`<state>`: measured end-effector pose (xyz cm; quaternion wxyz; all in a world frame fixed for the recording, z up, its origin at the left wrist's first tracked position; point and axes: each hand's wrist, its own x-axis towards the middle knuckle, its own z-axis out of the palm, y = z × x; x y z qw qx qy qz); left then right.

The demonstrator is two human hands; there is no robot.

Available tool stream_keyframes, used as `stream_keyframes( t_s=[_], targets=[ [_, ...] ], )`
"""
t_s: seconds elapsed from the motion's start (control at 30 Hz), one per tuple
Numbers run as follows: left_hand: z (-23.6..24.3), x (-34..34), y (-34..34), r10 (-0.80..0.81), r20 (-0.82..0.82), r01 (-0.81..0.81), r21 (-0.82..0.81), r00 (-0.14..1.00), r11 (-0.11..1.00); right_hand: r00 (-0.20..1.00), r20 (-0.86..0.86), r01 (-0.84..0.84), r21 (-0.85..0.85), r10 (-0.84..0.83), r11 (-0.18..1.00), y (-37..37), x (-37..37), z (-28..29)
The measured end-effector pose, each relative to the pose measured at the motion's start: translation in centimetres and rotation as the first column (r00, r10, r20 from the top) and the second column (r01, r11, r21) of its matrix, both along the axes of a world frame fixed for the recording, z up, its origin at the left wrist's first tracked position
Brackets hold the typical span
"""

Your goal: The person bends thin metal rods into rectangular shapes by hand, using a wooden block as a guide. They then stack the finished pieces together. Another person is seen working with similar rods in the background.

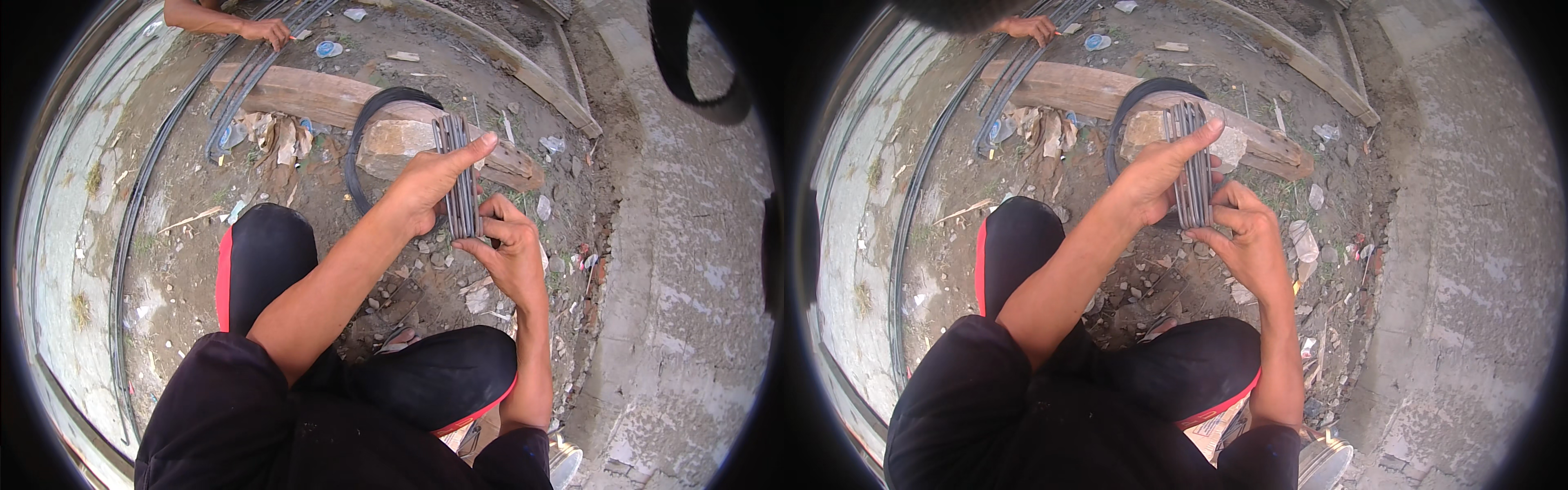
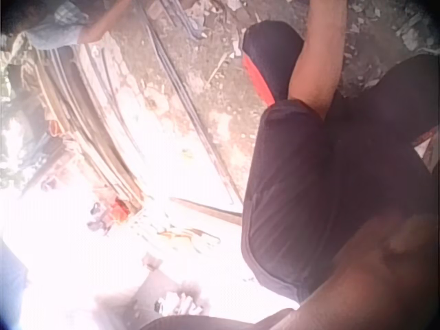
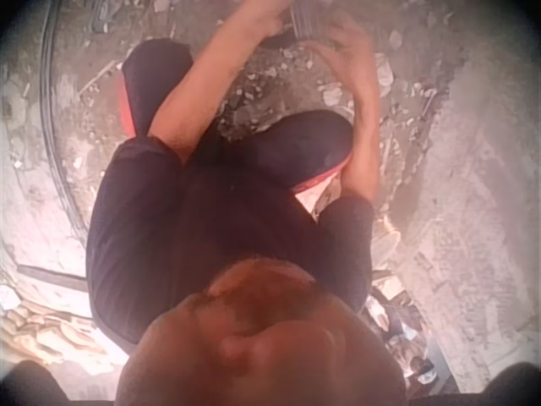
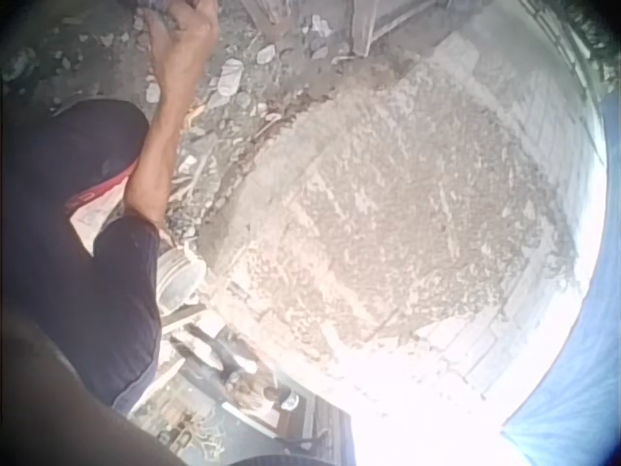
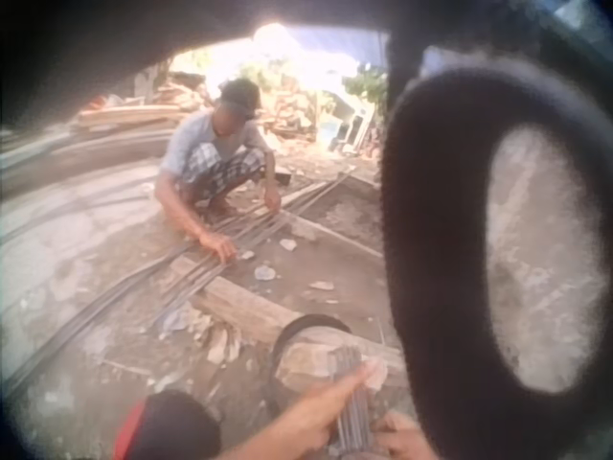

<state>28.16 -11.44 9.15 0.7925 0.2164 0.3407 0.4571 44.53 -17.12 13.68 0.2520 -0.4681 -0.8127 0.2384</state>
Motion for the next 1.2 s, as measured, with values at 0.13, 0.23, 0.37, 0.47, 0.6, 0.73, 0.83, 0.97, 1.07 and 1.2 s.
stream_keyframes(
  t_s=[0.13,0.23,0.37,0.47,0.6,0.73,0.83,0.97,1.07,1.2],
  targets=[
    [-0.4,0.0,0.3,0.015,0.093,-0.016,0.006,0.996,1.0,0.998,-0.064,0.01,-0.004,-0.01,1.0,-0.1,-0.1,-0.2],
    [-0.6,-0.2,0.3,0.029,0.043,-0.03,0.012,0.999,0.999,0.998,-0.029,0.045,-0.071,-0.047,0.996,-0.1,-0.3,0.2],
    [-0.6,-0.3,0.4,0.059,-0.019,-0.058,0.052,0.998,0.997,0.981,-0.183,0.024,-0.209,-0.063,0.978,0.0,0.7,-0.2],
    [-0.5,-0.2,0.5,0.087,-0.049,-0.083,0.081,0.995,0.993,0.906,-0.377,0.062,-0.328,-0.191,0.943,0.1,1.0,-0.8],
    [0.2,0.0,-0.2,0.122,-0.087,-0.111,0.13,0.989,0.985,0.867,-0.365,0.142,-0.471,-0.338,0.871,0.2,0.9,-1.1],
    [0.7,0.5,-0.5,0.091,-0.092,-0.079,0.124,0.992,0.989,0.852,-0.381,0.133,-0.503,-0.358,0.854,0.1,1.0,-1.0],
    [0.7,0.8,-0.5,0.096,-0.108,-0.082,0.125,0.99,0.989,0.838,-0.39,0.14,-0.523,-0.382,0.841,0.0,0.9,-0.7],
    [-0.1,1.7,-0.4,0.084,-0.121,-0.064,0.163,0.989,0.985,0.825,-0.402,0.132,-0.547,-0.397,0.827,-0.1,1.5,-1.5],
    [-0.8,1.0,-0.8,0.011,-0.13,0.003,0.109,0.991,0.994,0.871,-0.41,0.082,-0.423,-0.271,0.902,1.9,0.9,-0.7],
    [-0.6,1.3,-0.8,0.073,-0.124,-0.056,0.139,0.99,0.989,0.831,-0.369,0.184,-0.523,-0.416,0.832,-0.5,0.8,-1.5]
  ],
)
